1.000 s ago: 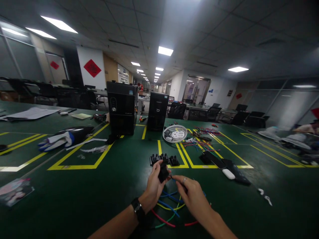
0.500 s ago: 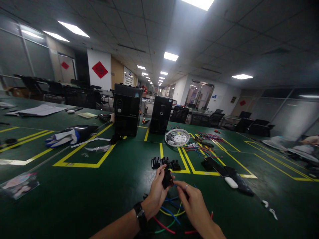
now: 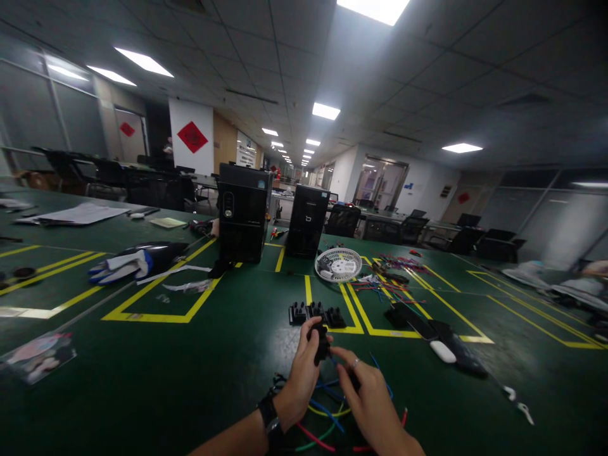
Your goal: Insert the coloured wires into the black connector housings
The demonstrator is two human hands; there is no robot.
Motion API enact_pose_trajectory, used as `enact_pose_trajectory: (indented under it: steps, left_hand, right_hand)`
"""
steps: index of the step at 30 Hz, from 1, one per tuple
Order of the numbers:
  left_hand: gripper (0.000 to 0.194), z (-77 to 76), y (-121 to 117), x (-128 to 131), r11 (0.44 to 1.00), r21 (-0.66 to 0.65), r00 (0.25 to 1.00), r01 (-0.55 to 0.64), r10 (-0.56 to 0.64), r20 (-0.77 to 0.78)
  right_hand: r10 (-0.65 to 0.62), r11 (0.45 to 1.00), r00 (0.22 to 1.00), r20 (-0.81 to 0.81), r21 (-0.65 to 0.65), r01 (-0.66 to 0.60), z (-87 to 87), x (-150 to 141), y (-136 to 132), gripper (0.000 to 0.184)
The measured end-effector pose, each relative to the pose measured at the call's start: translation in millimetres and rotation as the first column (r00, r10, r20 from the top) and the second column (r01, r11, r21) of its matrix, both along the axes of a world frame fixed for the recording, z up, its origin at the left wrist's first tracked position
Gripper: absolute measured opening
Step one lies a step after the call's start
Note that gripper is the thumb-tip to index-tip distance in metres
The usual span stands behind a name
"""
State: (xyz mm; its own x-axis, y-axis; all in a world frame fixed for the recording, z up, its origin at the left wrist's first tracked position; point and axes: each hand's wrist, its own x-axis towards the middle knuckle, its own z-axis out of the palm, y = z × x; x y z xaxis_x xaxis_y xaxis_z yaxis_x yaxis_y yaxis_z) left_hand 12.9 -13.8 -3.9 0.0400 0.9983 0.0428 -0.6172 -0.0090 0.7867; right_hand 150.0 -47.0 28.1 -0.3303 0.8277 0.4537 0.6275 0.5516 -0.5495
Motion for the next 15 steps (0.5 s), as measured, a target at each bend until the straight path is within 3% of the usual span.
enact_pose_trajectory:
  steps: [4,10,13,15]
  left_hand:
    - [0.044,0.7,-1.3,-0.6,0.998,-0.007,0.997,0.057,-0.057,0.06]
    - [0.038,10.8,-8.8,-0.9,0.995,-0.007,0.995,0.099,-0.099,0.005]
    - [0.037,14.9,-10.9,-2.0,0.998,0.045,0.982,0.048,-0.039,-0.184]
    - [0.036,18.3,-10.3,-5.4,0.989,0.151,0.928,0.006,0.051,-0.37]
  right_hand:
    - [0.075,0.997,0.997,-0.026,-0.011,-0.075,-0.1,1.7,-0.9,0.035]
    - [0.1,0.989,0.99,-0.098,-0.095,-0.109,0.5,5.7,-1.3,0.031]
    - [0.067,0.99,0.996,-0.059,-0.118,-0.074,-7.4,6.1,-0.6,0.029]
    - [0.026,0.993,1.0,-0.016,-0.117,-0.028,-15.0,5.5,0.0,0.027]
